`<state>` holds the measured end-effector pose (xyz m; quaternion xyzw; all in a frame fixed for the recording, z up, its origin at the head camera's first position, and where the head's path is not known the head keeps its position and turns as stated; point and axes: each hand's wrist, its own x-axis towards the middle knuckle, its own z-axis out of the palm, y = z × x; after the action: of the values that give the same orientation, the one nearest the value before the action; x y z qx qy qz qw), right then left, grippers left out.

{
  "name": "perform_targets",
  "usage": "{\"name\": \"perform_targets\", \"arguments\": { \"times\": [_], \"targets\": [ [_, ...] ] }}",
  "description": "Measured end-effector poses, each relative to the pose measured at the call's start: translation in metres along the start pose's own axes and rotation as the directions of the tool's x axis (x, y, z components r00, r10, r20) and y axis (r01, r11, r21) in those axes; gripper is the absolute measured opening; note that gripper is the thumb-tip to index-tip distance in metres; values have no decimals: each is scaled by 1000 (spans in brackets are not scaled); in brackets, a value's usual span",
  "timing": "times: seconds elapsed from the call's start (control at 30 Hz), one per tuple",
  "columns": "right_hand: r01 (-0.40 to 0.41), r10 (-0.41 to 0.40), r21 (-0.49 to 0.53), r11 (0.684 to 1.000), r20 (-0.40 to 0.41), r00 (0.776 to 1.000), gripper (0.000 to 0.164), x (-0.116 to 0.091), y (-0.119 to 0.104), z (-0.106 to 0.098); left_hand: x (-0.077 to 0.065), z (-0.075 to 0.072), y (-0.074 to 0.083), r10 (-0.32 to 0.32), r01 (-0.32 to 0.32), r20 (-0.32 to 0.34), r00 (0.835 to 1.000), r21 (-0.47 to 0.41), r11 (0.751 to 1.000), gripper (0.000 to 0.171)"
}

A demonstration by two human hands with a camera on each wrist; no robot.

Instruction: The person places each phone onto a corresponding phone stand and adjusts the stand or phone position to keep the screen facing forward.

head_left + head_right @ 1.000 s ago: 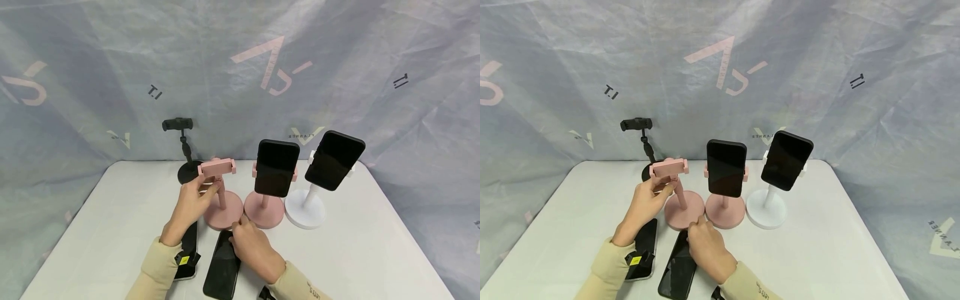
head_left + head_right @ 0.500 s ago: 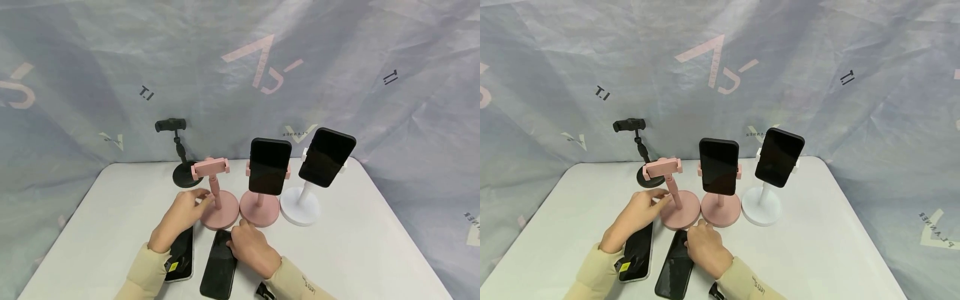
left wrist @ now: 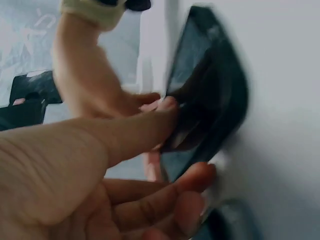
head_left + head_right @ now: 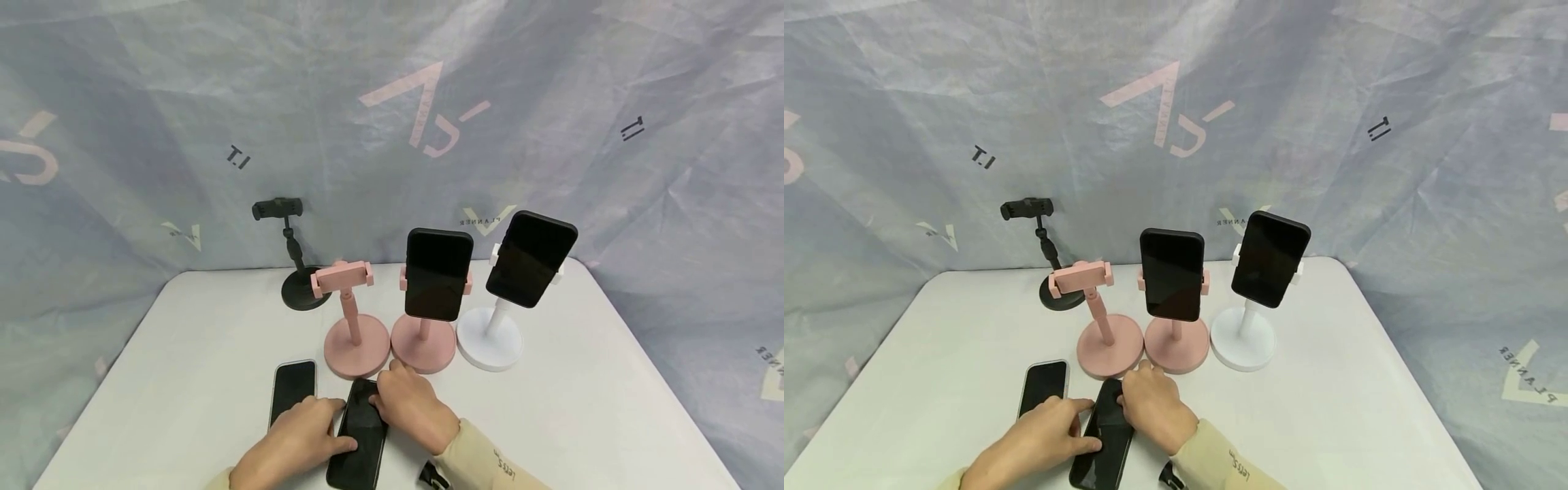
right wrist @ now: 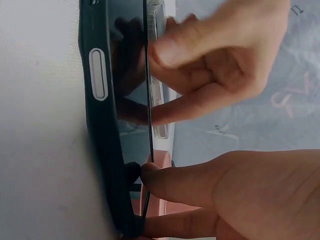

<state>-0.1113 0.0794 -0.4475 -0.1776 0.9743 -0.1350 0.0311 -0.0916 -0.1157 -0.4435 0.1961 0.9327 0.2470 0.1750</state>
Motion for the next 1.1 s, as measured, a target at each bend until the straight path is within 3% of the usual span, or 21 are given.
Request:
{"name": "perform_targets", "arguments": {
  "times": [0.1,0.3,0.47,0.57,0.63,0.67,0.77,0.83,0.87,0.97,1.1],
  "targets": [
    [8,-8,-2,1000,-13,1000,23,1,1,0,-1,6,2,-12,13,-12,1000,17,1000,42],
    [16,-16,25,1000,-26,1000,23,3,4,2,1,11,4,-36,36,-56,998,14,999,57],
    [-31,21,158,987,64,998,26,5,9,-5,4,10,-1,-15,13,-20,1000,-110,994,60],
    [-56,24,295,954,113,993,27,4,12,-14,7,7,-7,32,-22,31,999,-264,964,55],
    [-51,6,377,925,121,993,27,3,12,-21,8,5,-11,69,-35,71,995,-394,919,52],
    [-44,-5,412,910,118,993,26,3,13,-24,9,4,-12,95,-38,95,991,-481,876,53],
    [-8,-46,508,862,93,995,25,1,12,-34,9,4,-16,177,-18,153,972,-707,707,59],
    [25,-74,552,834,67,995,22,1,12,-40,9,4,-16,236,4,172,956,-815,580,63],
    [35,-82,574,818,55,995,21,0,11,-43,9,4,-16,260,12,177,949,-847,532,62],
    [76,-94,614,786,-4,996,19,-1,12,-52,10,1,-14,301,7,164,939,-887,462,54],
    [125,-62,645,754,-121,991,16,-4,13,-64,10,-9,-9,315,-57,94,944,-896,440,48]
  ]
}}
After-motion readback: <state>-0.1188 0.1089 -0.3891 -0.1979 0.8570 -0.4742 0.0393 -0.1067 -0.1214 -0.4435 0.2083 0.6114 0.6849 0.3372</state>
